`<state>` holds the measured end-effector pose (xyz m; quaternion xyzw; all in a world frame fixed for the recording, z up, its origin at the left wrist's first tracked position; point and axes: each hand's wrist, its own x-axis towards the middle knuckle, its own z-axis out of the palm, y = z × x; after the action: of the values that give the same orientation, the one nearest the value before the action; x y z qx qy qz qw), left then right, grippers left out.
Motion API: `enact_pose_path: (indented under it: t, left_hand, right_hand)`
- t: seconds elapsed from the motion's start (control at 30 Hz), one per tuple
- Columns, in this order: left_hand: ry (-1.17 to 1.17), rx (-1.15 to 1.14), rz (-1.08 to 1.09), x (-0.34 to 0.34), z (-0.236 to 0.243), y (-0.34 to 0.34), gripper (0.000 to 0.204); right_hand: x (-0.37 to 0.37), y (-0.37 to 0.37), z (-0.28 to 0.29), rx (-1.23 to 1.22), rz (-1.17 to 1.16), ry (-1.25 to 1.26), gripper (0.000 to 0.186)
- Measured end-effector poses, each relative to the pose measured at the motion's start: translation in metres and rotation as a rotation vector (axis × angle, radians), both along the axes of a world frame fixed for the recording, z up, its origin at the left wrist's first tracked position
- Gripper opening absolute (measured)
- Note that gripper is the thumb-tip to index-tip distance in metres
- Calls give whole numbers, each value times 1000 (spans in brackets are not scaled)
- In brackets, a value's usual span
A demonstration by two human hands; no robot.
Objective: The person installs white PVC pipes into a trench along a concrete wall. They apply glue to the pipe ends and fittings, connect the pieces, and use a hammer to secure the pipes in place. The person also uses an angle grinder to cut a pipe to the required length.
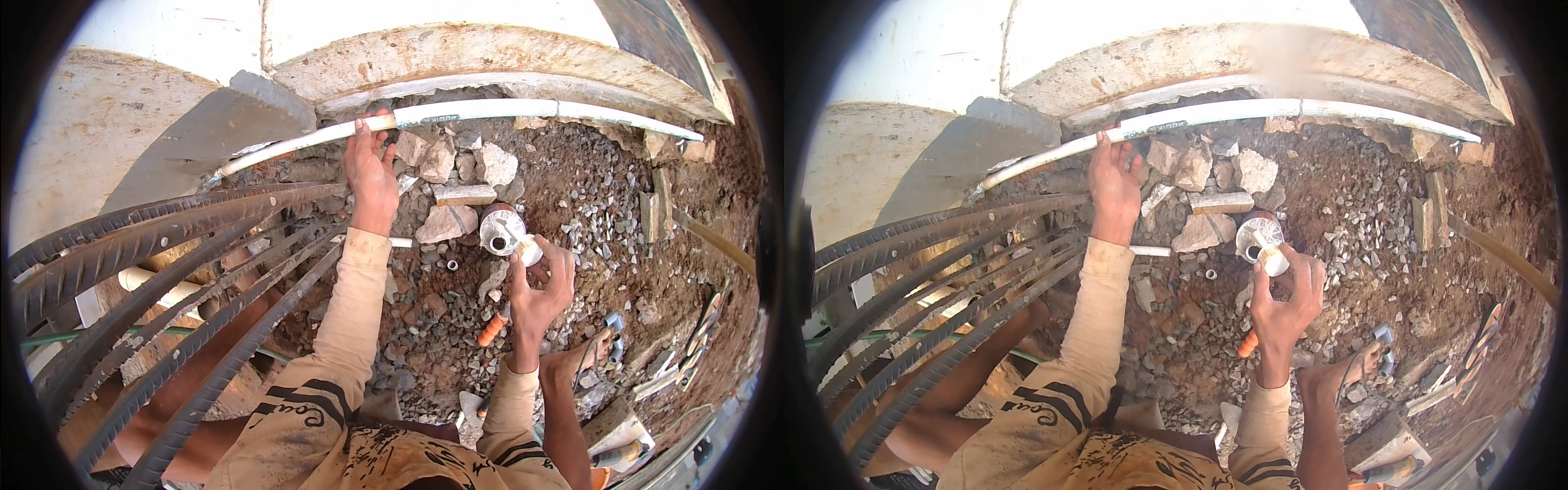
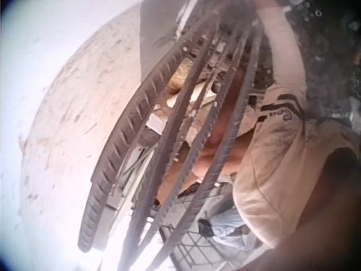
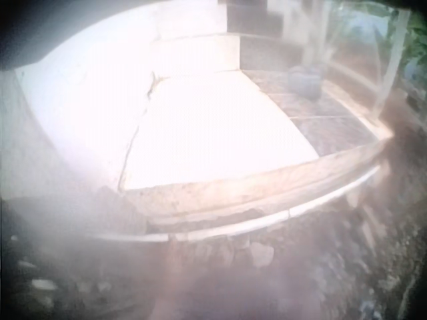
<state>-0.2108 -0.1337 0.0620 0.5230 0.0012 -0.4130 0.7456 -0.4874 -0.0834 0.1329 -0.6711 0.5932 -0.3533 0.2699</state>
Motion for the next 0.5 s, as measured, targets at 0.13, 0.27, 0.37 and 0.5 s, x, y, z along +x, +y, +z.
enact_pose_path:
  t: [0.13, 0.27, 0.37, 0.5]
  left_hand:
    - [-5, 19, 1, 2, -1, -1, 39]
    - [11, 18, 16, 0, 5, -5, 29]
    - [40, 45, 32, 1, 7, -5, 25]
    - [15, 52, 53, 1, 8, -2, 25]
  right_hand:
    - [60, -23, 56, -172, 44, -386, 42]
    - [116, -46, 59, -292, 100, -475, 44]
    - [121, -42, 43, -200, 204, -343, 42]
    - [114, -28, 43, -169, 173, -272, 43]
